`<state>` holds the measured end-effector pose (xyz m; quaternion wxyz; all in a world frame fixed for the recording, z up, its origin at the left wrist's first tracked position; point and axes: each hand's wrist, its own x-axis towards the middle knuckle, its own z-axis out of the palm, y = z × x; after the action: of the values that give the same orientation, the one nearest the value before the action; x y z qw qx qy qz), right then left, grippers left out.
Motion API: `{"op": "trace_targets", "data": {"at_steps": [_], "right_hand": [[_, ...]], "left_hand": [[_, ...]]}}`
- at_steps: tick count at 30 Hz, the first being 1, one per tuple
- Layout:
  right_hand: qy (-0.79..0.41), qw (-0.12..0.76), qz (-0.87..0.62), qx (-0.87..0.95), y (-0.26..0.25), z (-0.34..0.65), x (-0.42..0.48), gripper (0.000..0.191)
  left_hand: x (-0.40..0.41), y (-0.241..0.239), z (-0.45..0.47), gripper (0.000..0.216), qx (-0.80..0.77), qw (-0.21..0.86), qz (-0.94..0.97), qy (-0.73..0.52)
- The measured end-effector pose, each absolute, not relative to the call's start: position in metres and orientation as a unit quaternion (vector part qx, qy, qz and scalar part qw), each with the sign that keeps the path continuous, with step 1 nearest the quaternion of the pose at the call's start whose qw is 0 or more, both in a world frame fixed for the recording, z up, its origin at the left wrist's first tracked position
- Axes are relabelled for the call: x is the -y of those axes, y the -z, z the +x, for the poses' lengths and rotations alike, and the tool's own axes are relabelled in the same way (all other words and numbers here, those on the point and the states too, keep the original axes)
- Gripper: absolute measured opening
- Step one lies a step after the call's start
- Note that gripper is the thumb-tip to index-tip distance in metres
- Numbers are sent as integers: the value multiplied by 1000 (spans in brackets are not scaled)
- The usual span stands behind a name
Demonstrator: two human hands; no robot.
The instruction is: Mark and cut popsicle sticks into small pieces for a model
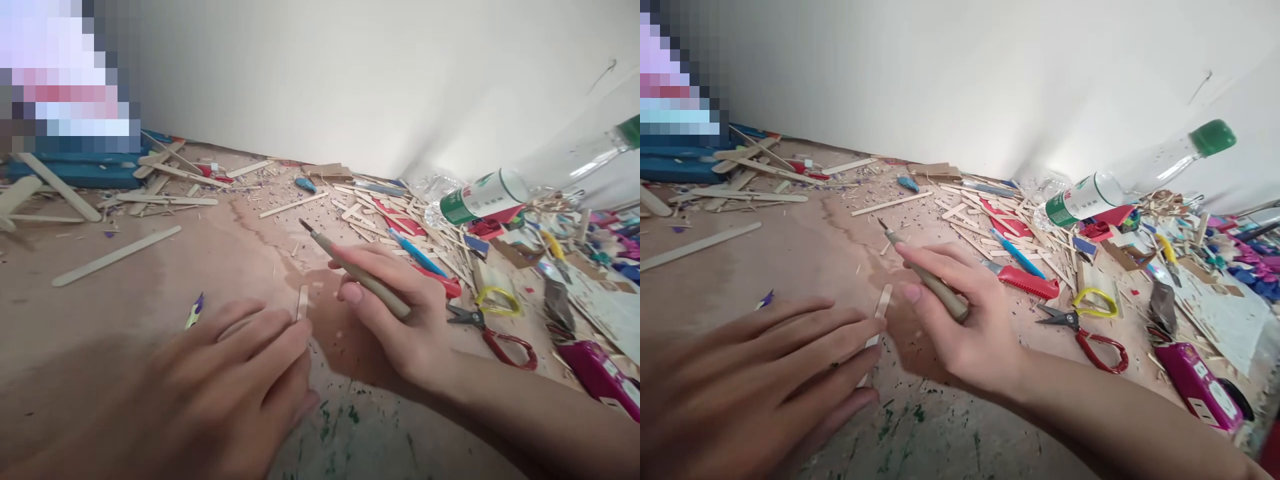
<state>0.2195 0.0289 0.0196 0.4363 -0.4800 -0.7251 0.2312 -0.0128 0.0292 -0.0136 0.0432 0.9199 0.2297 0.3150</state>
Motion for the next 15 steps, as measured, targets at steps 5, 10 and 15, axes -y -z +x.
{"op": "trace_targets", "data": {"at_steps": [5, 10, 15], "right_hand": [[-231, 419, -491, 728, -16, 220, -28, 42], [-215, 411, -518, 718, -14, 217, -24, 27], [-247, 390, -562, 687, -12, 218, -24, 11]], "left_hand": [[-34, 1, -10, 36, -209, 67, 923, -316], [-46, -1, -14, 29, -189, 141, 942, -237], [-54, 3, -17, 25, -195, 134, 936, -261]]}}
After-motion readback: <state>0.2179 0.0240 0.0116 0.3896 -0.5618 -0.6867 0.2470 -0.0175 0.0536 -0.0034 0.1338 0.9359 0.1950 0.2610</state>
